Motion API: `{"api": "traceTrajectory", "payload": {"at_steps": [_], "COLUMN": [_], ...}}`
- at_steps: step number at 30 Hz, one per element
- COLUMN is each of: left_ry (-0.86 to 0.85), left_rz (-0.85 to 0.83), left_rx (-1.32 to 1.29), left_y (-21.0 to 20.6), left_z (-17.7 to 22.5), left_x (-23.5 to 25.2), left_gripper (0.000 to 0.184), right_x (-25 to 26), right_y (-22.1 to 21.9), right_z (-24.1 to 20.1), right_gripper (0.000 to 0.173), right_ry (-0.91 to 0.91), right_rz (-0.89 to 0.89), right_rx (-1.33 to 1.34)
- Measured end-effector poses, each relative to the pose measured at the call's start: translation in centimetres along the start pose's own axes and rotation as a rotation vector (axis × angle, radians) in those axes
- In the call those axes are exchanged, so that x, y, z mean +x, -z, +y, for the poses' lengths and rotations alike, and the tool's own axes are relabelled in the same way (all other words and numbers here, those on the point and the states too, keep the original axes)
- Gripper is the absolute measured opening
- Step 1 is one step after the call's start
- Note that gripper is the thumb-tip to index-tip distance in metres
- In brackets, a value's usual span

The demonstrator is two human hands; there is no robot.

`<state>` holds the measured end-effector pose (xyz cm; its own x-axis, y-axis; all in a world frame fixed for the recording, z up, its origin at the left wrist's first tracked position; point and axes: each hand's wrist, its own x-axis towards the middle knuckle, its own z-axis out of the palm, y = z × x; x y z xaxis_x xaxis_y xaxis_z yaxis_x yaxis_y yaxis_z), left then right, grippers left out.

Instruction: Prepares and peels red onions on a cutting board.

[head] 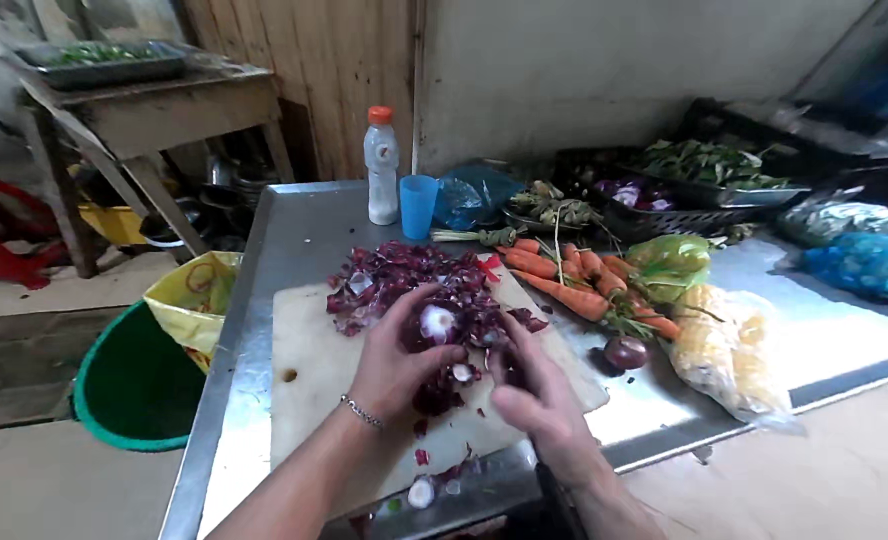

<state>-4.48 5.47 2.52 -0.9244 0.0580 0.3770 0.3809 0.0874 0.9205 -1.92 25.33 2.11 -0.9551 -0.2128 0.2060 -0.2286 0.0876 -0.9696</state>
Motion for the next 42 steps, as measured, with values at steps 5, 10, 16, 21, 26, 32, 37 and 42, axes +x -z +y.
{"api": "traceTrajectory", "payload": {"at_steps": [5, 10, 16, 21, 26, 32, 37, 42], "left_ry": [0.069, 0.032, 0.009, 0.132, 0.128, 0.106, 0.189, 0.174], "left_rz": [-0.019, -0.004, 0.007, 0.076, 0.104, 0.041, -0.043, -0.092], "left_rx": [-0.032, -0.173, -0.115, 0.176, 0.108, -0.033, -0.193, -0.268], "left_y": [0.1, 0.0, 0.0, 0.1, -0.1, 0.1, 0.2, 0.5], "left_z": [-0.8, -1.2, -1.2, -0.3, 0.5, 0.0, 0.1, 0.1], "left_x": [-0.6, -0.3, -0.2, -0.8, -0.9, -0.3, 0.1, 0.3], "left_gripper": [0.047, 0.045, 0.038, 0.038, 0.031, 0.032, 0.058, 0.067], "right_x": [-0.7, -0.3, -0.3, 0.1, 0.4, 0.8, 1.5, 2.5], "right_y": [-1.4, -1.8, -2.3, -2.7, -2.8, -2.4, -1.6, 0.2], "right_z": [-1.7, -2.4, -2.3, -1.7, -1.3, -0.7, -0.5, 0.4], "right_gripper": [0.118, 0.118, 0.114, 0.109, 0.106, 0.099, 0.093, 0.078], "right_ry": [0.151, 0.115, 0.103, 0.119, 0.14, 0.099, 0.006, -0.084], "right_rz": [-0.064, -0.091, -0.09, -0.047, -0.021, -0.031, 0.035, 0.085], "right_rx": [-0.552, -0.646, -0.653, -0.688, -0.687, -0.377, 0.04, 0.189]}}
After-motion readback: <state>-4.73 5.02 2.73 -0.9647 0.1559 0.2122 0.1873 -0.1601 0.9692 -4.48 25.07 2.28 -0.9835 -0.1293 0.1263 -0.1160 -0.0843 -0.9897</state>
